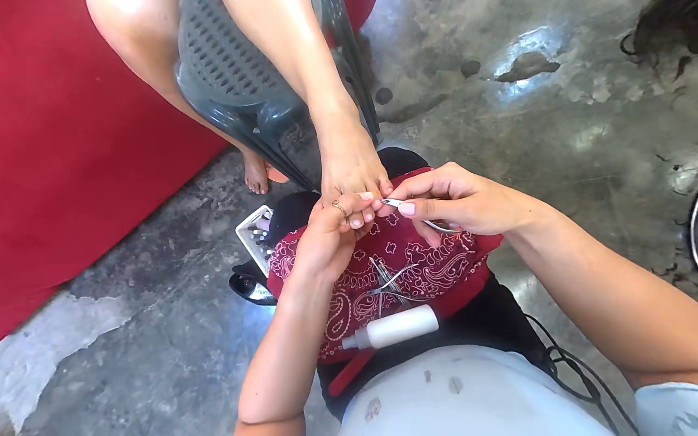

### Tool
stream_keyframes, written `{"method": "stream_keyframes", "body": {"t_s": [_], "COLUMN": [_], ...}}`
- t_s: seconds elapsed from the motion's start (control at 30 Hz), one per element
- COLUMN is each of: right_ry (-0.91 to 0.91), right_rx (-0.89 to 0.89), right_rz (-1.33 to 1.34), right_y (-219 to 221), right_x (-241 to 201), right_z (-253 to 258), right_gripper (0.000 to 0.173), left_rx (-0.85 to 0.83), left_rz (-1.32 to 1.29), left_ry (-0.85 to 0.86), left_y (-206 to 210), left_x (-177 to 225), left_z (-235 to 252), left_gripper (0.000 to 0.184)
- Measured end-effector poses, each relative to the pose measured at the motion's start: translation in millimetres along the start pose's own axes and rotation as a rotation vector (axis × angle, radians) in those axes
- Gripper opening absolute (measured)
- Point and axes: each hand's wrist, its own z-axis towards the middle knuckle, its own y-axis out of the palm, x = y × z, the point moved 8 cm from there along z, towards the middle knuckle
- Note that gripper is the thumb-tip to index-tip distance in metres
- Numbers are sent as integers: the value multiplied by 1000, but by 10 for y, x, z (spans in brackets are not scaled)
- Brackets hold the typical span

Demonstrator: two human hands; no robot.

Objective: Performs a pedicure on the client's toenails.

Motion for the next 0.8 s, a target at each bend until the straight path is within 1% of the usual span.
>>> {"method": "stream_keyframes", "body": {"t_s": [0.2,0.3,0.53,0.8], "right_ry": [-4,17,42,1], "right_rx": [6,-13,-63,-104], "right_rz": [-79,-114,-69,-84], "right_y": [7,11,0,-8], "right_x": [-36,-45,-16,-47], "right_z": [9,4,10,63], "right_gripper": [24,25,28,26], "left_rx": [-3,-7,-14,-18], "left_rz": [11,21,21,44], "left_ry": [-7,-6,2,-7], "left_y": [5,5,15,13], "left_x": [4,4,13,20], "left_z": [1,-3,-3,-5], "left_gripper": [7,9,11,11]}}
